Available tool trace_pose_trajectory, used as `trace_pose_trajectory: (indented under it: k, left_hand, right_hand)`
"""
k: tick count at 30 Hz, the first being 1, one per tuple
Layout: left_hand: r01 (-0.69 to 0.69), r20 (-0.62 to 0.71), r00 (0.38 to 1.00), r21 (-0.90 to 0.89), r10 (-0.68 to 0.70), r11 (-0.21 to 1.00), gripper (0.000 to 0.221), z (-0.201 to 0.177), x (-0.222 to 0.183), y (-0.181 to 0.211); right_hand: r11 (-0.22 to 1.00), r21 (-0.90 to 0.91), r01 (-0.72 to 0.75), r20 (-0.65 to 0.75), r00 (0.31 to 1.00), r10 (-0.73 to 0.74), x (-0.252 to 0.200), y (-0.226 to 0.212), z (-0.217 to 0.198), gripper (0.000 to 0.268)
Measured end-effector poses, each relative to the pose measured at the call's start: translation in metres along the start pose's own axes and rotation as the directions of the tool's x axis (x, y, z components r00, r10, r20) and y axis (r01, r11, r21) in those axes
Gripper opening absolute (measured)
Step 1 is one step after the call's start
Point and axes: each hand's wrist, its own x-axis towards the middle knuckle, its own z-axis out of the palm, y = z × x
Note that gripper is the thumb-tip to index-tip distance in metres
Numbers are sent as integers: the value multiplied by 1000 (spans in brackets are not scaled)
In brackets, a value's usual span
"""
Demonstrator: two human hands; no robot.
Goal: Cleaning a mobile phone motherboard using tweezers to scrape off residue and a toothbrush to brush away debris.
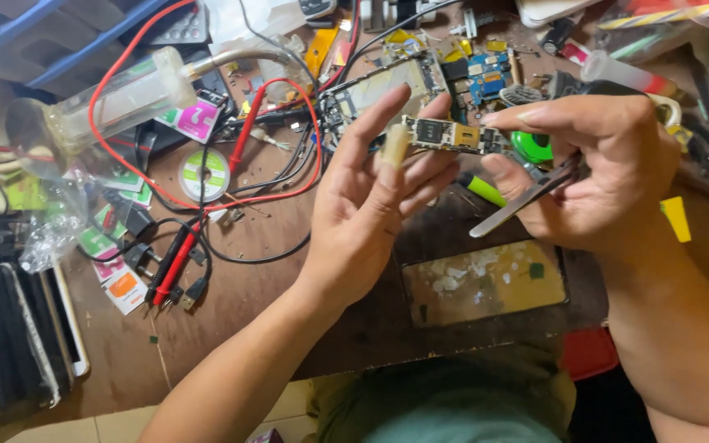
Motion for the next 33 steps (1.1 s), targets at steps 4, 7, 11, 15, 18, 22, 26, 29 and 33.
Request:
trace_pose_trajectory:
  k: [4, 7, 11, 15, 18, 22, 26, 29, 33]
  left_hand:
    - [-11, -17, 1000, 32, 12, 999, 50, -6, 1, -7]
    - [-64, 8, 998, 45, 64, 997, 58, -11, 3, -10]
    - [-85, -110, 989, 127, 99, 988, 52, -10, 7, -4]
    - [-51, -210, 974, 173, 88, 984, 55, -4, 11, 0]
    - [-45, -193, 978, 190, 82, 981, 60, -6, 11, -1]
    - [-60, -157, 983, 208, 94, 976, 62, -9, 9, -4]
    - [-80, -136, 984, 229, 113, 970, 60, -12, 8, -6]
    - [-92, -122, 985, 248, 126, 964, 59, -12, 9, -7]
    - [-86, -115, 986, 278, 122, 957, 65, -8, 8, -1]
  right_hand:
    - [1000, 10, -15, -23, 1000, 16, -5, 0, 0, 27]
    - [1000, -7, 13, -32, 999, -13, -6, 2, -4, 35]
    - [985, 160, -65, -74, 994, 78, 4, 5, -22, 53]
    - [975, -51, -218, -160, 965, 208, -14, 11, -51, 41]
    - [932, -228, -282, -58, 959, 276, -34, 14, -57, 12]
    - [924, -367, -108, 47, 990, 134, -56, 14, -50, 15]
    - [884, -461, -78, 62, 991, 120, -65, 8, -32, 16]
    - [839, -541, -49, 45, 995, 87, -63, 11, -24, 23]
    - [789, -614, 2, 76, 996, 56, -61, 14, -22, 31]
